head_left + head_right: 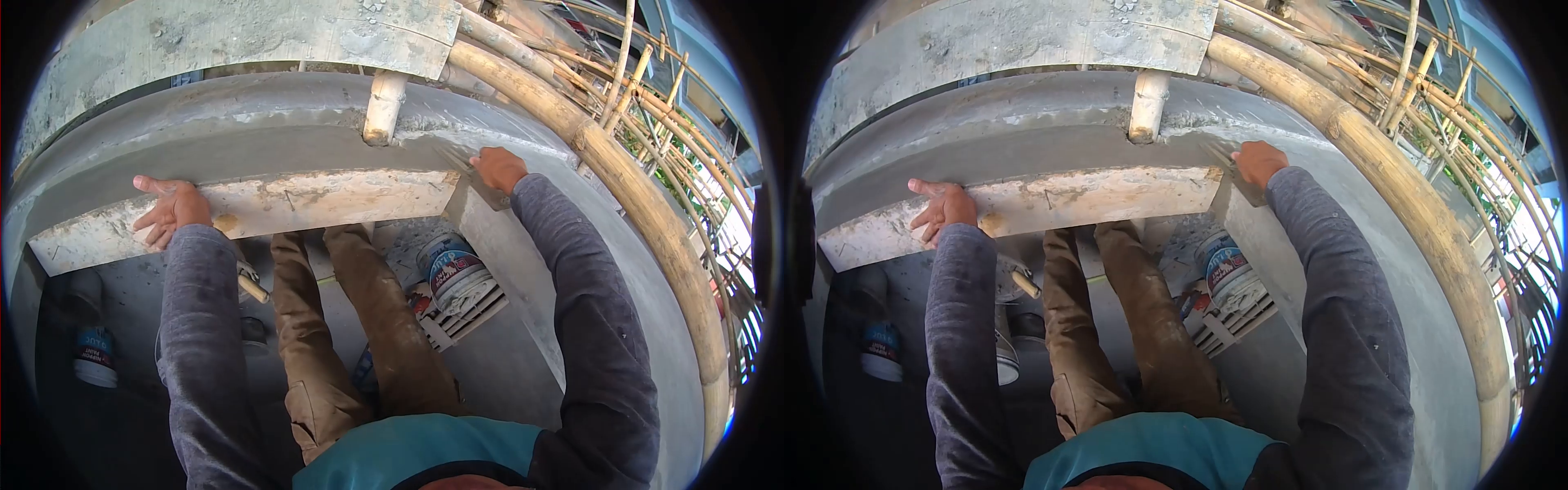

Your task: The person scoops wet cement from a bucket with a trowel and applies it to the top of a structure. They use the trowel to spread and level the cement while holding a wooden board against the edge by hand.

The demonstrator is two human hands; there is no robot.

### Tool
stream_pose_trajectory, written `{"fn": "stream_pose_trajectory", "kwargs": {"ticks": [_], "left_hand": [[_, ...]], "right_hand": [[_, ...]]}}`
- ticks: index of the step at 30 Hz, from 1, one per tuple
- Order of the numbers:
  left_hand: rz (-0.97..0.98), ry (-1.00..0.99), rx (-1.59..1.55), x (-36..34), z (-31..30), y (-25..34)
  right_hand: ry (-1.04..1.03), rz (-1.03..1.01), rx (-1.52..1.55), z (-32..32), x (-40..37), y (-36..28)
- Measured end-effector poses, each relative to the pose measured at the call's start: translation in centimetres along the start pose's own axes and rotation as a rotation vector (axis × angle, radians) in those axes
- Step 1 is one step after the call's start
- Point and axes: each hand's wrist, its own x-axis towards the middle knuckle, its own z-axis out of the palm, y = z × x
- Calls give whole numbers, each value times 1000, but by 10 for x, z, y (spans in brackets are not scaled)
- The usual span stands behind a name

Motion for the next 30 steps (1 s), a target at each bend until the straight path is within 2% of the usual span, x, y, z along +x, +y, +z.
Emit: {"fn": "stream_pose_trajectory", "kwargs": {"ticks": [2,4,5,7,12,14,17,20,23,25,29,30], "left_hand": [[-22,51,-22,8,7,1],[-25,17,20,9,3,0],[-27,13,40,7,-1,-2],[-29,-33,-2,0,-5,3],[-42,-55,1,4,-6,5],[-44,-74,0,1,-8,6],[-24,-90,12,2,-14,4],[-25,-150,-13,-2,-20,6],[-26,-148,-1,2,-20,7],[-29,-171,-19,-1,-23,9],[-24,-150,-20,0,-17,8],[-27,-146,-23,1,-17,9]], "right_hand": [[-22,24,-66,18,27,27],[34,-180,-248,39,45,42],[14,-177,-254,40,38,33],[25,-178,-38,14,22,-11],[25,-314,38,-27,-21,-106],[29,-388,86,-35,-29,-129],[51,-385,89,-42,-43,-142],[22,-268,9,-37,-32,-112],[36,-234,-33,-7,2,-48],[14,-134,-85,2,8,-23],[-8,-118,-90,1,12,-30],[-16,-198,-123,-3,10,-37]]}}
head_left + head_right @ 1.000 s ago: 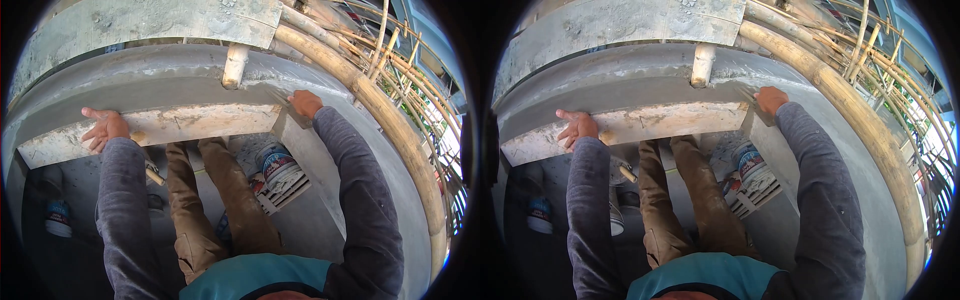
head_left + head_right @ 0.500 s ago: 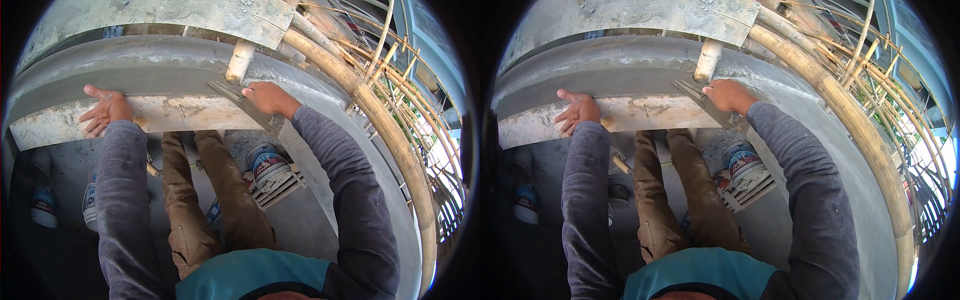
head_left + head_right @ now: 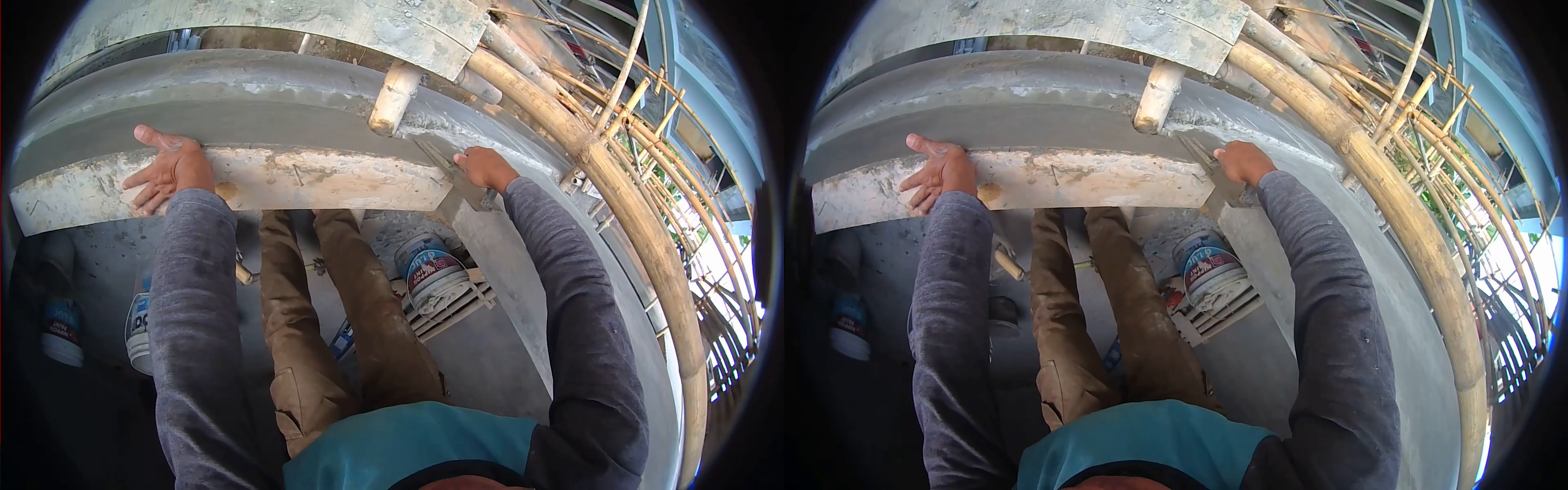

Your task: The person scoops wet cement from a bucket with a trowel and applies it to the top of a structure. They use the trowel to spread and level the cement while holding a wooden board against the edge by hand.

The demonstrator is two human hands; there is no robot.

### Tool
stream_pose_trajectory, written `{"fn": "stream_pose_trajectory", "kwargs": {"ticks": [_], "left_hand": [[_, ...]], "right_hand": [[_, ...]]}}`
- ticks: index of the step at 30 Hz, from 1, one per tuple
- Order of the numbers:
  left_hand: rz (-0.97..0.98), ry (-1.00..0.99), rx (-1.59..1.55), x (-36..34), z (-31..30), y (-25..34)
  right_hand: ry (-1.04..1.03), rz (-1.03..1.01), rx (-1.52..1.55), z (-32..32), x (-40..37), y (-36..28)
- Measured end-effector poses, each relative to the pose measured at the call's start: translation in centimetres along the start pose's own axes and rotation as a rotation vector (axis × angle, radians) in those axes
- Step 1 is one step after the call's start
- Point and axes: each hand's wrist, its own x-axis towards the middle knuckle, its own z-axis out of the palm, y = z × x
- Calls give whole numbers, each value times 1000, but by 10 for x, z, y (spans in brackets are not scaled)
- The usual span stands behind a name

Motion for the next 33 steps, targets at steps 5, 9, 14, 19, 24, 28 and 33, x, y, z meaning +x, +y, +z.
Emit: {"fn": "stream_pose_trajectory", "kwargs": {"ticks": [5,9,14,19,24,28,33], "left_hand": [[11,27,-29,2,9,-6],[13,102,-2,7,10,-5],[24,141,-3,9,17,-7],[13,132,54,12,22,-13],[13,117,89,8,17,-11],[19,78,74,10,17,-13],[23,119,34,3,14,-8]], "right_hand": [[19,-141,123,-40,-17,-75],[152,-198,238,-40,-38,-95],[14,44,81,-9,-10,-4],[62,338,107,34,5,63],[33,239,159,34,27,56],[64,45,219,8,18,5],[90,-128,258,-24,2,-70]]}}
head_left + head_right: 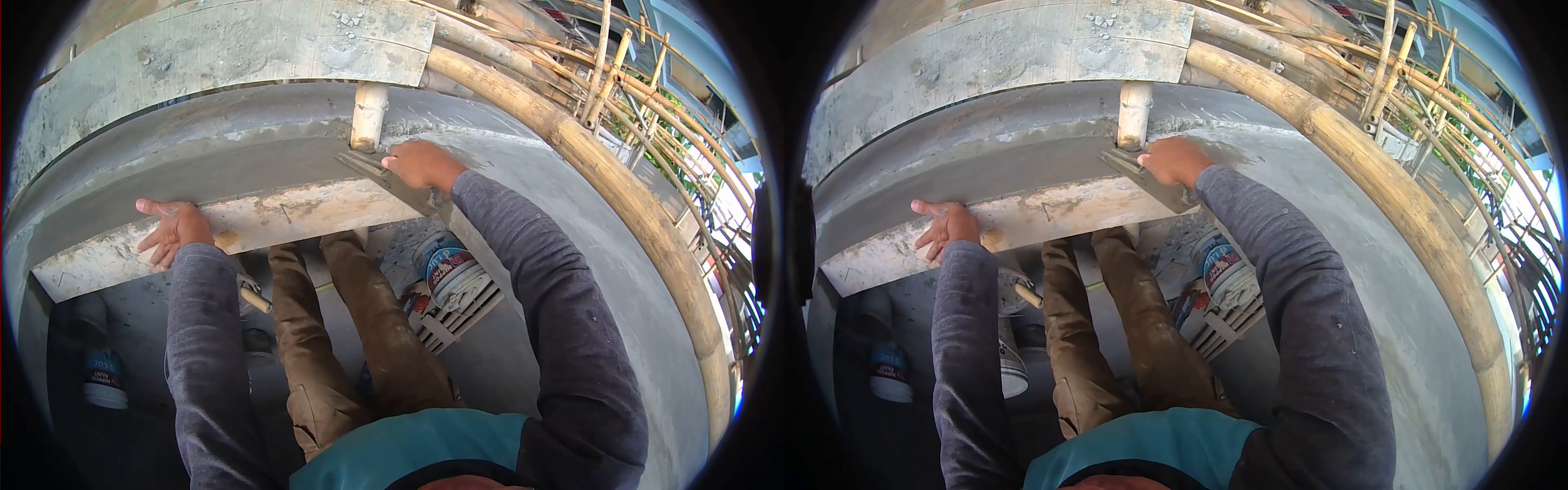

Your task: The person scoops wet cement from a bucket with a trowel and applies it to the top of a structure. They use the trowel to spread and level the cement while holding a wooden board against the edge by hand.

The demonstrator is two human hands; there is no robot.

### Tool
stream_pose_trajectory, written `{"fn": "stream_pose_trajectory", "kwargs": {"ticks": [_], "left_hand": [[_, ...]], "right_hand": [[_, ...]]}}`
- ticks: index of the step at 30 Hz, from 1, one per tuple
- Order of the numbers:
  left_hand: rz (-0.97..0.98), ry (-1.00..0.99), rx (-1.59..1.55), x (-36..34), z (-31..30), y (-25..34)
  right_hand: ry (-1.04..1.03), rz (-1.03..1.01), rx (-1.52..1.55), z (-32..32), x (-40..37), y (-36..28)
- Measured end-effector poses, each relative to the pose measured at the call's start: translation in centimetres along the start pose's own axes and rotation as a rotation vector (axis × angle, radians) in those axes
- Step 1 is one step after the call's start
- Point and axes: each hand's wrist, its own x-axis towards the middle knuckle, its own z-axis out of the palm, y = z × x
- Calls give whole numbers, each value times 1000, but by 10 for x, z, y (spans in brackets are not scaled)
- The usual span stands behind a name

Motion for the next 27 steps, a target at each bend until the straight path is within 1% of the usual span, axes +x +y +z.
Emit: {"fn": "stream_pose_trajectory", "kwargs": {"ticks": [1,3,4,5,7,9,11,13,15,17,19,20,22,24,25,27], "left_hand": [[1,3,0,3,1,-2],[7,6,48,8,8,-6],[6,-6,39,6,8,-5],[7,-7,56,4,4,-6],[39,-25,47,-2,0,0],[61,21,87,-5,-6,-1],[81,-7,93,-12,-15,3],[73,-78,111,-12,-19,2],[62,-81,115,-9,-15,-2],[52,-76,110,-8,-15,2],[33,-65,95,-17,-22,6],[44,-50,98,-16,-24,6],[36,-35,145,-15,-21,7],[59,-28,167,-11,-20,3],[69,-32,189,-12,-19,3],[74,-14,167,-16,-18,5]], "right_hand": [[-17,-19,-4,-4,-2,-19],[-15,-181,117,-11,-6,-52],[16,-184,167,-19,-21,-83],[92,-299,201,-16,-28,-106],[162,-371,284,-22,-49,-145],[169,-385,352,-26,-72,-157],[210,-364,386,-14,-80,-139],[289,-164,399,-7,-90,-105],[267,5,314,-4,-98,-60],[309,219,281,13,-98,-16],[265,289,222,18,-102,7],[259,278,236,22,-101,4],[306,198,236,27,-97,-7],[241,29,311,15,-100,-44],[260,-114,383,18,-103,-63],[209,-297,442,14,-129,-97]]}}
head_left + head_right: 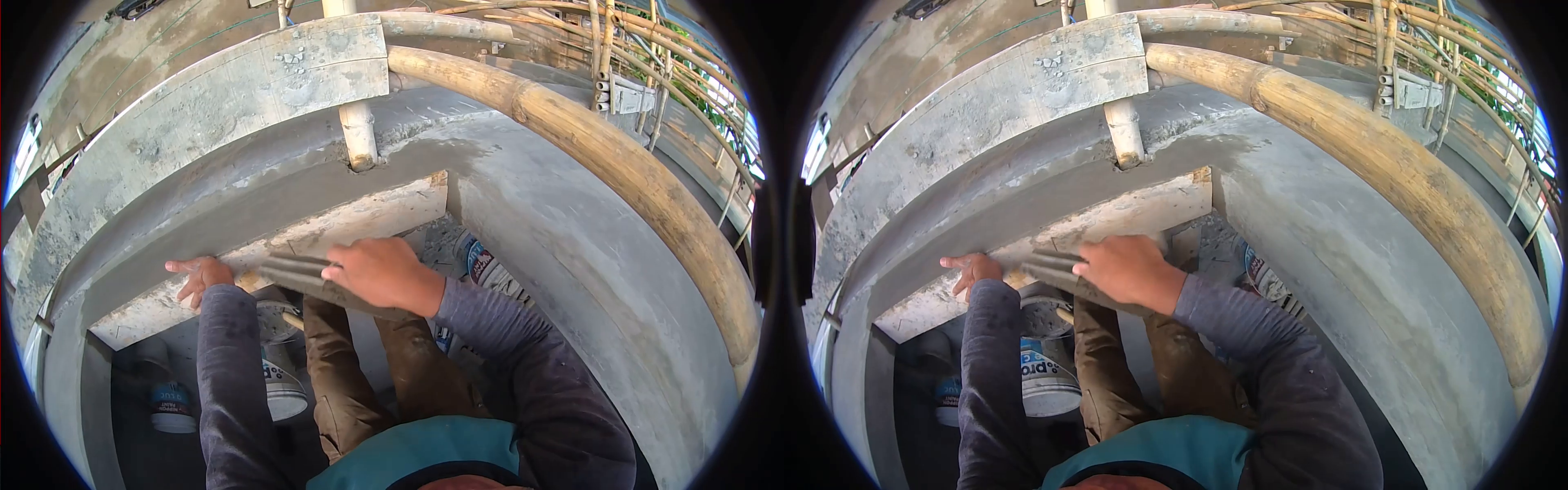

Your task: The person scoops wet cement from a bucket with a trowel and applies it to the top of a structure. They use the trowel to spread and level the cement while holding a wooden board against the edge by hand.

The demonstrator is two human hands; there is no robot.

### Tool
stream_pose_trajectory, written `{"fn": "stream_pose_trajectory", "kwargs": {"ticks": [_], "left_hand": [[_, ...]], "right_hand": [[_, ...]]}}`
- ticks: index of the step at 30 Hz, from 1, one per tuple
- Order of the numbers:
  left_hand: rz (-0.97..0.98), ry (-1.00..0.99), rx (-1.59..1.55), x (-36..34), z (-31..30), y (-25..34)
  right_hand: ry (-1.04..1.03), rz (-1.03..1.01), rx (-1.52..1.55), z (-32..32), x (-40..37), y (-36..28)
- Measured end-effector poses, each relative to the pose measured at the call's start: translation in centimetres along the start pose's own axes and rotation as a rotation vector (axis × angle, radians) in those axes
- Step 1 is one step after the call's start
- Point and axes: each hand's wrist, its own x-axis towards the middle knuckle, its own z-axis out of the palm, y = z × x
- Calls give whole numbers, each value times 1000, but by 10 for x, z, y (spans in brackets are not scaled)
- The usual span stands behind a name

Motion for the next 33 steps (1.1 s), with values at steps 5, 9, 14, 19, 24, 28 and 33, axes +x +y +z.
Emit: {"fn": "stream_pose_trajectory", "kwargs": {"ticks": [5,9,14,19,24,28,33], "left_hand": [[-51,55,18,3,5,1],[-37,58,27,4,2,-1],[-25,36,37,3,3,-1],[-42,-4,-9,-2,-5,2],[-29,-63,-16,-2,-8,2],[-48,-52,-28,8,6,0],[-53,22,-49,21,19,-5]], "right_hand": [[223,82,28,10,-22,24],[264,381,-191,-39,-11,78],[177,654,-348,-82,46,178],[-57,696,-463,-76,84,211],[-124,609,-494,-62,69,163],[-65,710,-530,-78,60,203],[-100,745,-586,-66,103,244]]}}
